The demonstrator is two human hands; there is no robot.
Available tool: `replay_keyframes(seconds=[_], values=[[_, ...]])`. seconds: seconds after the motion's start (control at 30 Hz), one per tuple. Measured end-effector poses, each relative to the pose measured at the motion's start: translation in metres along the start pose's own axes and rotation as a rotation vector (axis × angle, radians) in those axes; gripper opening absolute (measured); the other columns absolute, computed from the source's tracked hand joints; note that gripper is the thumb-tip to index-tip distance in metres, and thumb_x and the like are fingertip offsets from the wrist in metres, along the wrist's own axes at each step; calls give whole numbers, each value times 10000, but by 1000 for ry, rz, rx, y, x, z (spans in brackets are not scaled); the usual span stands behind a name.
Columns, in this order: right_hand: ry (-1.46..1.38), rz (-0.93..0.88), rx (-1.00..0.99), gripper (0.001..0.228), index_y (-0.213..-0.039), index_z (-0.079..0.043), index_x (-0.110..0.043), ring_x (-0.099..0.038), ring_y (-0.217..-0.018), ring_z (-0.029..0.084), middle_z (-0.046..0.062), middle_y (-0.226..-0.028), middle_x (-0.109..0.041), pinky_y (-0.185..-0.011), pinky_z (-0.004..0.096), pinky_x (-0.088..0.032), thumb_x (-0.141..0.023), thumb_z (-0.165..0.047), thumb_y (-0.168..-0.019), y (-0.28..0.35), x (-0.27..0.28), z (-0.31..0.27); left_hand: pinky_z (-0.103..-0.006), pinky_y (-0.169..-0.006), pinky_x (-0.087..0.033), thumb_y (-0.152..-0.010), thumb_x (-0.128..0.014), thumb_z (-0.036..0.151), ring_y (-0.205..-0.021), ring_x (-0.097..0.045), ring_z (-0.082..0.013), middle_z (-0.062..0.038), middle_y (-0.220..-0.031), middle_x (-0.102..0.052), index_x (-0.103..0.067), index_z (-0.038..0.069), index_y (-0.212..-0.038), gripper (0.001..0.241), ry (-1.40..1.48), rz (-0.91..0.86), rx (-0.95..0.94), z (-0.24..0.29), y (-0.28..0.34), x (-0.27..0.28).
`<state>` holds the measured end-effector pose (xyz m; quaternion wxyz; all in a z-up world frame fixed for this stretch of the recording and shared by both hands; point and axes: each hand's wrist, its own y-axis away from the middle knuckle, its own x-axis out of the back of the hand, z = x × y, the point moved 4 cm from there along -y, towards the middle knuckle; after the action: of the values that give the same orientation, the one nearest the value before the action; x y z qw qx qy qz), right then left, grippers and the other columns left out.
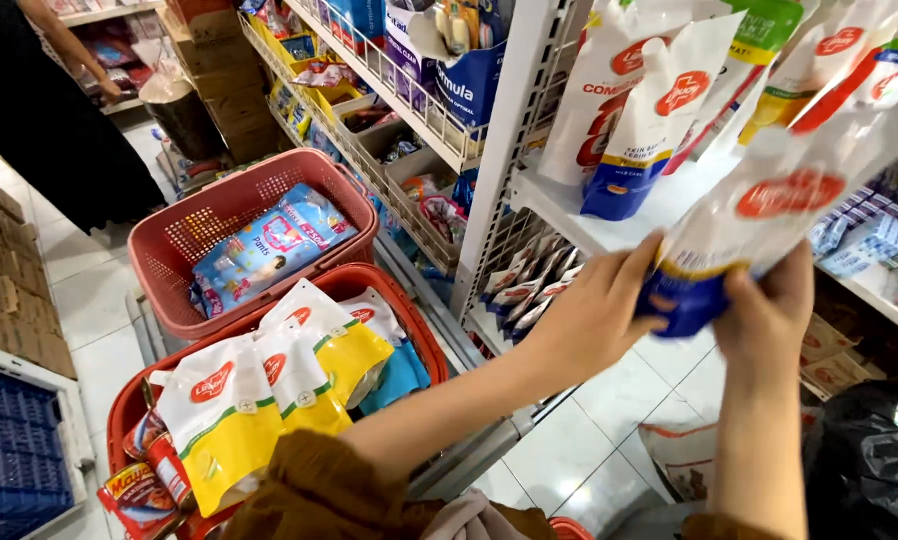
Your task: The person sorts items by hand, moving soap pouches from a red basket to a shelf, then transferring canned goods from the basket to a shelf and a blue crate.
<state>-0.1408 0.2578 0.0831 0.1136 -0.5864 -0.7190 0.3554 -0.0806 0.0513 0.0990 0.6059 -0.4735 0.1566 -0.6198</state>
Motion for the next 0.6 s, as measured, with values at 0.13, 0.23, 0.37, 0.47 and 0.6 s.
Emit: replay_keyframes(seconds=[0.13, 0.23, 0.37, 0.47, 0.6], values=[[11, -118, -22, 605, -1612, -61, -326, -504, -1425, 199, 96, -1570, -513, -1300, 384, -410, -605, 13, -1081, -63, 29, 13, -420, -1007, -496, -982, -687, 133, -1118, -577, -353, -180, -1290, -580, -243, 8, -1617, 785, -131, 157, -99, -25, -39, -30], [38, -81, -98, 588, -1650, -91, -304, -502, -1466, 183, 97, -1612, -498, -1300, 368, -414, -529, 30, -1121, -78, 46, 32, -411, -946, -525, -1006, -634, 90, -1125, -600, -347, -161, -1254, -587, -248, 48, -1625, 731, -141, 175, -54, -49, -52, -48], [366, 22, -347, 435, -1585, -75, -410, -531, -1262, 184, 106, -1386, -580, -1054, 351, -437, -536, -48, -1169, -71, 63, 53, -407, -843, -569, -983, -528, -9, -1097, -641, -334, -137, -1227, -598, -265, 83, -1632, 706, -181, 94, 30, -67, -38, -59], [781, -5, -422, 553, -1535, -49, -452, -596, -1158, 203, 132, -1313, -635, -959, 354, -484, -656, -21, -1021, -59, 51, 33, -434, -753, -559, -950, -505, -31, -951, -654, -362, -160, -1217, -598, -292, 108, -1630, 726, -144, -6, 120, -71, -25, -58], [945, -66, -458, 747, -1497, 16, -459, -674, -1119, 243, 155, -1358, -636, -872, 387, -565, -756, 62, -813, -47, 18, 7, -425, -786, -565, -958, -496, -30, -1021, -659, -354, -142, -1211, -576, -246, 139, -1647, 752, -127, 103, -1, -70, -22, -53]])
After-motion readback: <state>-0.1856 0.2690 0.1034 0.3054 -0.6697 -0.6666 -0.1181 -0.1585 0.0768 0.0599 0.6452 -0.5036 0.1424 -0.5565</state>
